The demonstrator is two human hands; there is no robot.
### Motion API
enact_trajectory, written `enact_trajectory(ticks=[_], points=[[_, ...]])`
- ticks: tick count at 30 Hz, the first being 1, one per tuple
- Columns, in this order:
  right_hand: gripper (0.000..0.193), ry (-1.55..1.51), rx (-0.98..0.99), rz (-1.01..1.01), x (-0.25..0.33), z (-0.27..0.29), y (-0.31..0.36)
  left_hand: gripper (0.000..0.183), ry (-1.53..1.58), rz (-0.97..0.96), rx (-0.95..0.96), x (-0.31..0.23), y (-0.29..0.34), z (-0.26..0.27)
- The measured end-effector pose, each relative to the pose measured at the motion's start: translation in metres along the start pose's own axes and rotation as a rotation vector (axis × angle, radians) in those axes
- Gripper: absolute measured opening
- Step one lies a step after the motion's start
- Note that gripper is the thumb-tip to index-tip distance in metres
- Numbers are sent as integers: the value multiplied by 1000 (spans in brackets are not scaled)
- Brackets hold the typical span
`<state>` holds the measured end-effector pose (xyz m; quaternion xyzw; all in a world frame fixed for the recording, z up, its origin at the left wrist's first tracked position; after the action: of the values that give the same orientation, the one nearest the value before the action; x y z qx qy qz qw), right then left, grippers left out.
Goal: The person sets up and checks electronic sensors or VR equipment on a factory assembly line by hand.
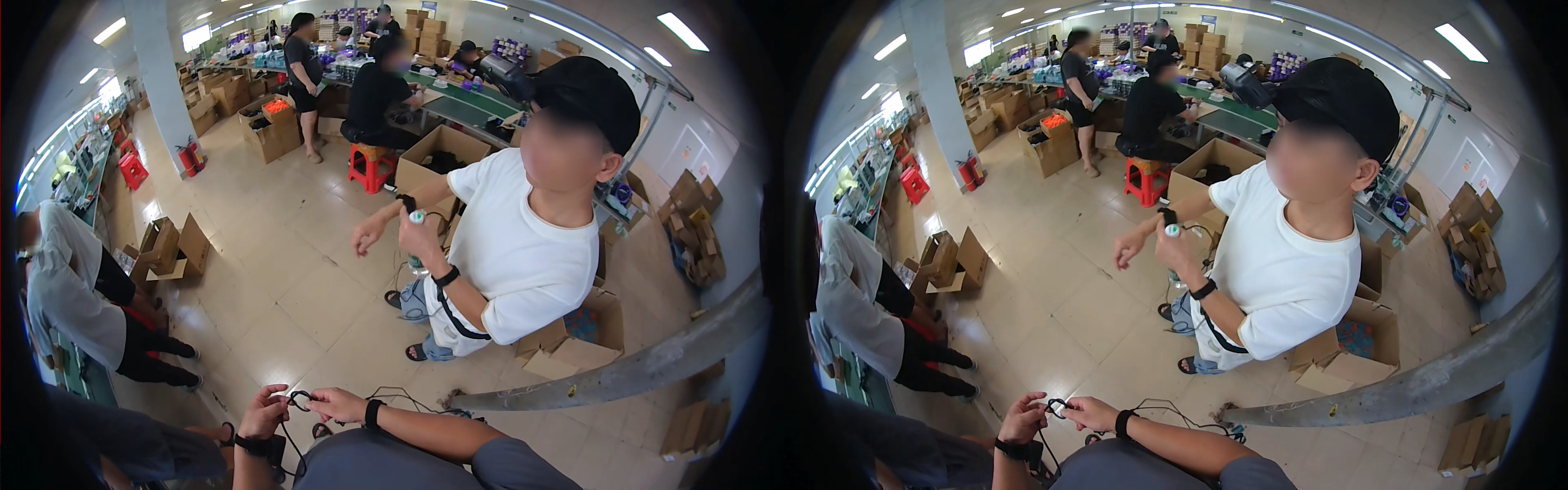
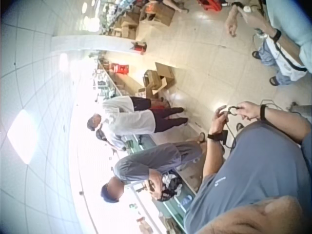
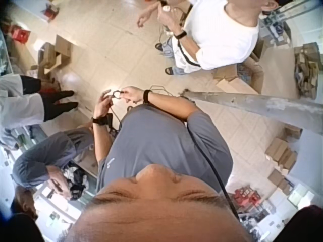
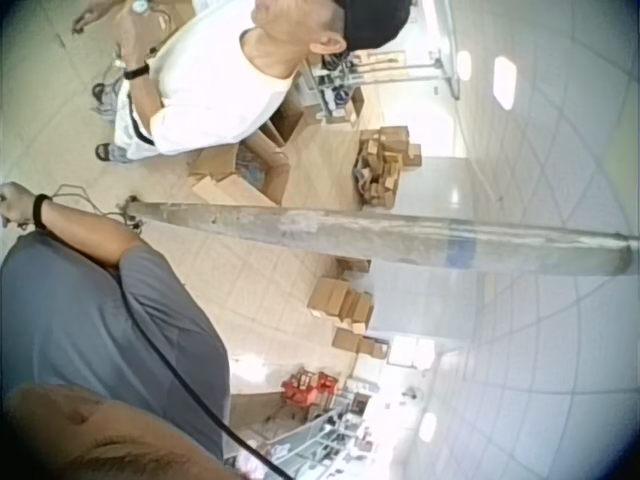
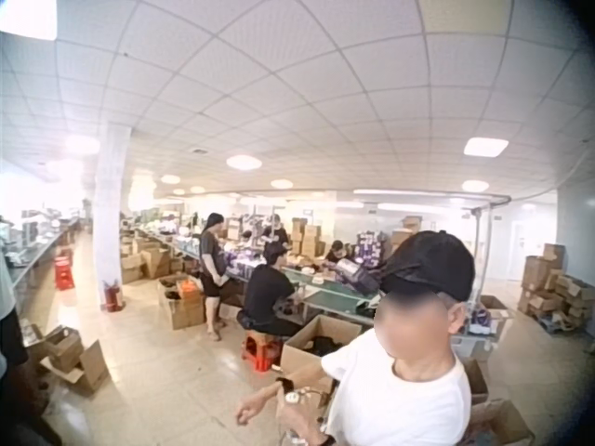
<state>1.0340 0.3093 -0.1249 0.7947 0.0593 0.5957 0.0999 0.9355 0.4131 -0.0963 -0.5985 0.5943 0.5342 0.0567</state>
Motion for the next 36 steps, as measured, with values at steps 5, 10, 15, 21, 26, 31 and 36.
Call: enact_trajectory(ticks=[5,10,15,21,26,31,36], points=[[25,-1,-12,-51,-2,1,1,40,-22,-9,-6,-2,1,-1],[24,2,-3,-11,10,1,3,40,-9,7,-7,-4,1,-4],[24,-69,-16,-26,-2,3,1,40,-24,6,13,-3,-3,-4],[24,-52,-41,-43,5,2,5,40,-21,3,30,-3,-3,-2],[23,-25,-16,-25,-2,-1,2,41,-4,17,31,-2,-2,-3],[25,-69,1,2,-8,-2,2,41,-84,-20,-13,-7,1,-5],[23,-99,-35,-38,14,1,14,37,-100,11,-11,-15,0,-14]])
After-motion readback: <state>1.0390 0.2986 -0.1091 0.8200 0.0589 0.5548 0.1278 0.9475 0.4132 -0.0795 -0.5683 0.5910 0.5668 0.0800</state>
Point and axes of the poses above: each hand's wrist, its own y-axis away from the middle knuckle, its own z-axis out of the back of the hand, x = y × z, the point moved 9 cm from there along -y, towards the middle knuckle, and after that the axes turned 6 degrees about z, right-handed, at the moved point
